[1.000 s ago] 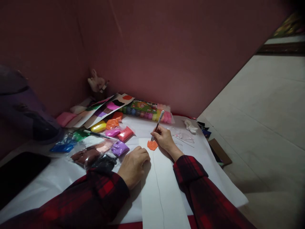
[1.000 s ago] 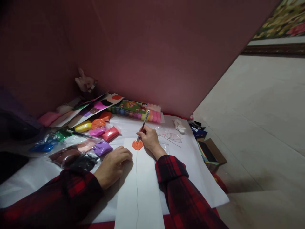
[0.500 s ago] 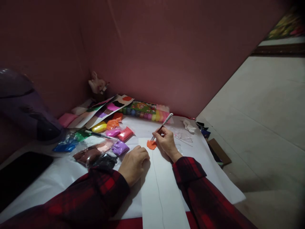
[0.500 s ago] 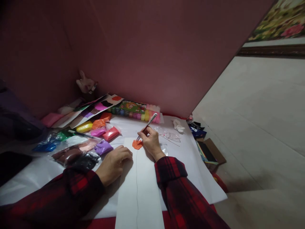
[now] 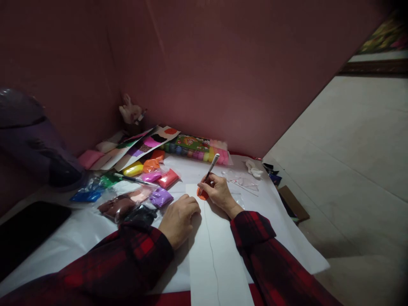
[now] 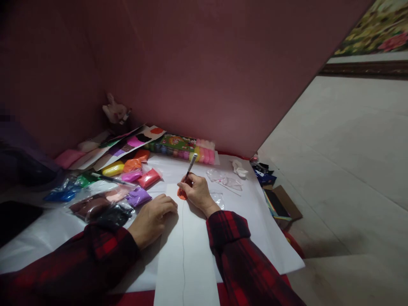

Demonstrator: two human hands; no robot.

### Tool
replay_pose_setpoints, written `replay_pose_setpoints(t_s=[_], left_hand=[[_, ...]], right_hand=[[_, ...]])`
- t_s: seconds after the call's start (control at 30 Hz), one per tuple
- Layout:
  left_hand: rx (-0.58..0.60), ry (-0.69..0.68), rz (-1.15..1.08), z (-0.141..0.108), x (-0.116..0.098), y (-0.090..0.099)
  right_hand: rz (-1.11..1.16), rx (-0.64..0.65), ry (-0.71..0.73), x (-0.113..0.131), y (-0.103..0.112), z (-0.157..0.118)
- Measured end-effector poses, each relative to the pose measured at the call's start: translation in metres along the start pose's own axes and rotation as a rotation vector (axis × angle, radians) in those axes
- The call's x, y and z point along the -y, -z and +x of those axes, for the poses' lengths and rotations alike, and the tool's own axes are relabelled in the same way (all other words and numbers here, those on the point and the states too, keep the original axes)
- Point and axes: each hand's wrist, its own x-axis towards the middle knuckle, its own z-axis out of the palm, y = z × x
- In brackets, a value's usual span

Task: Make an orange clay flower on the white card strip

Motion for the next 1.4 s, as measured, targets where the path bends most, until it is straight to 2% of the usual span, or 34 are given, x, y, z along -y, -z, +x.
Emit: replay_pose_setpoints(t_s=[0.43, 0.93, 1.4], left_hand=[[0.004, 0.009, 0.007, 0.001, 0.000, -0.001], [0.010, 0.015, 0.032, -0.001, -0.001, -0.002], [-0.023, -0.004, 0.025, 0.000, 0.000, -0.003]], right_hand=[[-0.010, 0.058, 0.012, -0.002, -0.002, 0.007], [0.012, 0.013, 0.001, -0.011, -0.007, 0.012], [-0.054, -0.080, -0.024, -0.011, -0.008, 0.016]])
